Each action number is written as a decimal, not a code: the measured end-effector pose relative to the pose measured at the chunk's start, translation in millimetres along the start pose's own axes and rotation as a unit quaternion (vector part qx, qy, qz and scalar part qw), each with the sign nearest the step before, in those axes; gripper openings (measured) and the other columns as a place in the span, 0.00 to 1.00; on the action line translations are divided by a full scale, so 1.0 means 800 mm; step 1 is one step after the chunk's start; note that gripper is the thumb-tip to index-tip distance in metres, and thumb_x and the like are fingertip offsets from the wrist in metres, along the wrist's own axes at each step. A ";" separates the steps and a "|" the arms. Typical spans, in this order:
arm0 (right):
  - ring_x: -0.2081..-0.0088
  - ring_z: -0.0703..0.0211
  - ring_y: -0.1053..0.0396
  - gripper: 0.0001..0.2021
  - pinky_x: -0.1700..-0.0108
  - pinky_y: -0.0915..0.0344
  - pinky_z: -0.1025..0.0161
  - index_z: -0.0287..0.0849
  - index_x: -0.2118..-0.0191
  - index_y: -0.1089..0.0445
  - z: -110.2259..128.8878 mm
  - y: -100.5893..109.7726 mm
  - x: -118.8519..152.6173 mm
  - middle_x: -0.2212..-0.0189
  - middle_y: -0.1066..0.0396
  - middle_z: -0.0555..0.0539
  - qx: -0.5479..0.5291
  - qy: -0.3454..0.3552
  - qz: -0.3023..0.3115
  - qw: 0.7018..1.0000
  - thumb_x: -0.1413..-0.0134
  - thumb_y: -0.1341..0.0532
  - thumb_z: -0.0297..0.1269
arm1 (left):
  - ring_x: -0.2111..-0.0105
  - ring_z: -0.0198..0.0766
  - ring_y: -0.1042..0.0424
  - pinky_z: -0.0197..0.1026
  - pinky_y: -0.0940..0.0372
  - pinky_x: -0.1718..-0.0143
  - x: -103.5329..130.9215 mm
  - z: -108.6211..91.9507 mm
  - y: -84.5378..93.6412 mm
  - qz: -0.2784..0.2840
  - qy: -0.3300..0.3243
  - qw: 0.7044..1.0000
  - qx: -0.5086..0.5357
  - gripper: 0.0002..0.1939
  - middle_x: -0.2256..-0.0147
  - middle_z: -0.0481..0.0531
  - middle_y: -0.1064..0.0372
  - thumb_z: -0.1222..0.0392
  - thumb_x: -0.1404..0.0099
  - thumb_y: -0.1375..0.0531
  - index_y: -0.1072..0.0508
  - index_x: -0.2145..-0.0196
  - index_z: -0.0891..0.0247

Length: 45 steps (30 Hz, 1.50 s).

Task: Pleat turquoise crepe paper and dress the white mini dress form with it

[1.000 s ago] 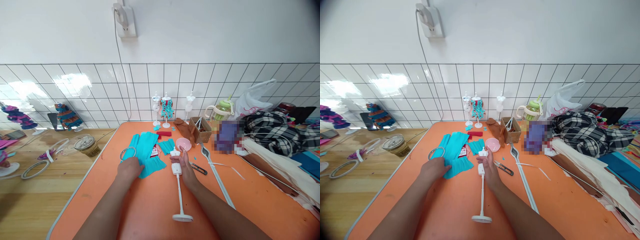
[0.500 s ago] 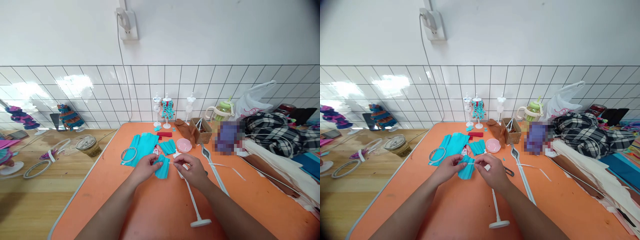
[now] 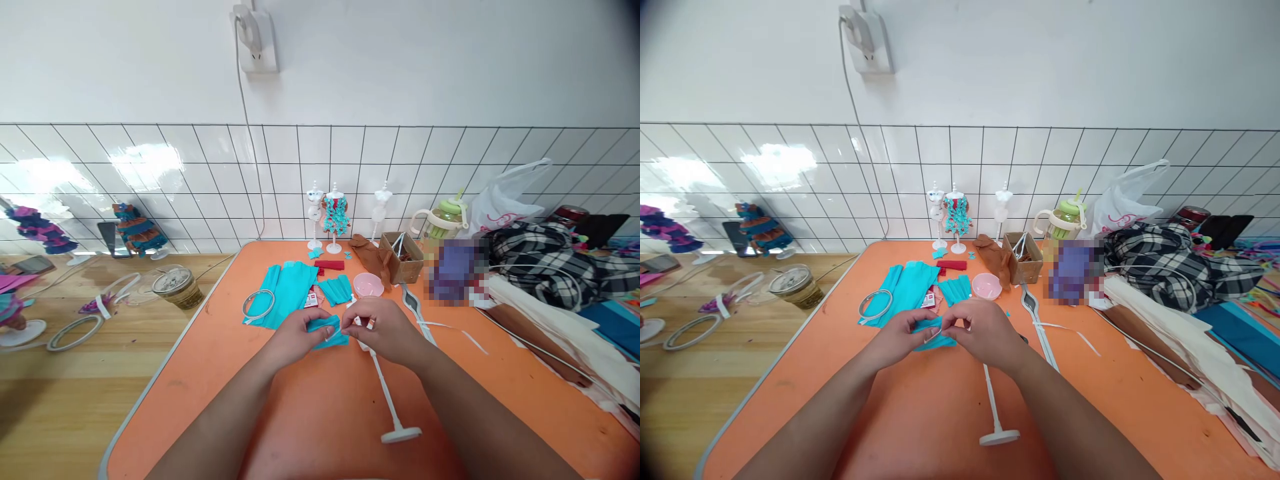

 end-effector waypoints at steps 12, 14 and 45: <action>0.69 0.61 0.34 0.04 0.69 0.43 0.64 0.46 0.71 0.28 -0.006 -0.012 -0.003 0.73 0.27 0.52 0.050 -0.023 -0.048 0.997 0.47 0.39 0.34 | 0.61 0.42 0.30 0.37 0.37 0.62 0.003 -0.010 -0.003 0.012 -0.002 1.000 0.014 0.12 0.62 0.51 0.26 0.54 0.42 0.40 0.23 0.62 0.62; 0.69 0.61 0.34 0.04 0.70 0.44 0.65 0.46 0.71 0.28 -0.008 -0.013 -0.002 0.72 0.27 0.52 0.055 -0.036 -0.043 0.997 0.47 0.40 0.34 | 0.60 0.42 0.30 0.37 0.37 0.61 0.004 -0.008 -0.002 0.005 0.005 1.000 0.012 0.13 0.61 0.51 0.26 0.54 0.42 0.39 0.24 0.61 0.62; 0.70 0.62 0.35 0.11 0.68 0.41 0.64 0.47 0.60 0.28 -0.031 -0.018 -0.001 0.68 0.27 0.51 -0.020 -0.120 -0.017 0.992 0.52 0.37 0.38 | 0.65 0.37 0.33 0.36 0.40 0.65 0.004 -0.015 -0.003 0.031 -0.054 0.998 0.002 0.13 0.68 0.51 0.26 0.53 0.36 0.44 0.22 0.68 0.63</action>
Point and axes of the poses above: each hand's wrist, its own x-axis away from the middle knuckle, its own y-axis out of the back of the hand, z = x × y, the point moved 6 cm from there along -x, towards the middle knuckle
